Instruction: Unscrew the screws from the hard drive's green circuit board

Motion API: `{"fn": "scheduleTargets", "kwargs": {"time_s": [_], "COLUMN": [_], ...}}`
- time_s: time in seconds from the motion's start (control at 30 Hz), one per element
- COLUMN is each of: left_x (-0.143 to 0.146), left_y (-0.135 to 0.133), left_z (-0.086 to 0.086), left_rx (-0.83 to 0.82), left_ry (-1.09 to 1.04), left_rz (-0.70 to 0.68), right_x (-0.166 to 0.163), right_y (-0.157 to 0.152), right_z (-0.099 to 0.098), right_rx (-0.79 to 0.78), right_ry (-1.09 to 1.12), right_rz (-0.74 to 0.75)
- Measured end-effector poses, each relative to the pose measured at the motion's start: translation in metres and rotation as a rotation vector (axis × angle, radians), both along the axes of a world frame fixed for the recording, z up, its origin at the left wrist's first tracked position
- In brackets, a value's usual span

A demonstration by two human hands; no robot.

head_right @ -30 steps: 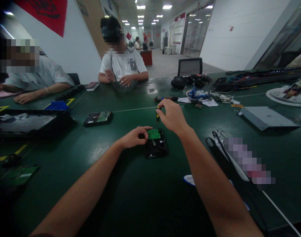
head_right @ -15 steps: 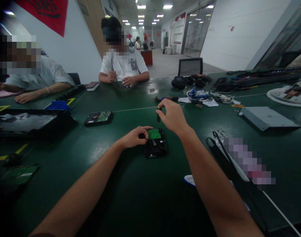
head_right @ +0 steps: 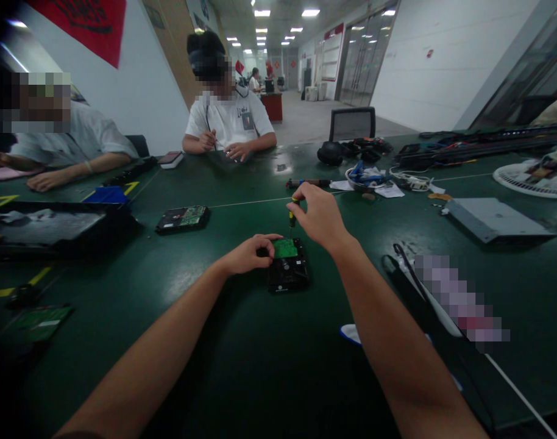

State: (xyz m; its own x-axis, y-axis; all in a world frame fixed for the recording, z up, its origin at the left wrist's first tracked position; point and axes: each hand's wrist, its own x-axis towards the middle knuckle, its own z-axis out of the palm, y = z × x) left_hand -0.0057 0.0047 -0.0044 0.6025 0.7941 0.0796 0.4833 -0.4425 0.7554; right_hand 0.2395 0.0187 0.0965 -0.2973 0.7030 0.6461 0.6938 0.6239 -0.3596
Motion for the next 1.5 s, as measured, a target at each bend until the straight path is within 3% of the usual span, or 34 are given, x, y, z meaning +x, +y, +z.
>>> {"fn": "scheduleTargets", "kwargs": {"time_s": [1.07, 1.27, 1.5], "left_x": [-0.0006, -0.0002, 0.0001], "left_y": [0.0001, 0.0001, -0.0016], "left_z": [-0.0028, -0.0025, 0.0], "left_rx": [0.018, 0.025, 0.025], "left_ry": [-0.018, -0.016, -0.021], "left_rz": [-0.001, -0.007, -0.002], "right_x": [0.0003, -0.001, -0.0002], "right_y": [0.0001, 0.0005, 0.0002], "right_z": [0.0011, -0.0004, 0.0006], "right_rx": [0.02, 0.011, 0.02], "right_ry": [-0.02, 0.004, -0.031], "right_rz": [0.041, -0.011, 0.044]}}
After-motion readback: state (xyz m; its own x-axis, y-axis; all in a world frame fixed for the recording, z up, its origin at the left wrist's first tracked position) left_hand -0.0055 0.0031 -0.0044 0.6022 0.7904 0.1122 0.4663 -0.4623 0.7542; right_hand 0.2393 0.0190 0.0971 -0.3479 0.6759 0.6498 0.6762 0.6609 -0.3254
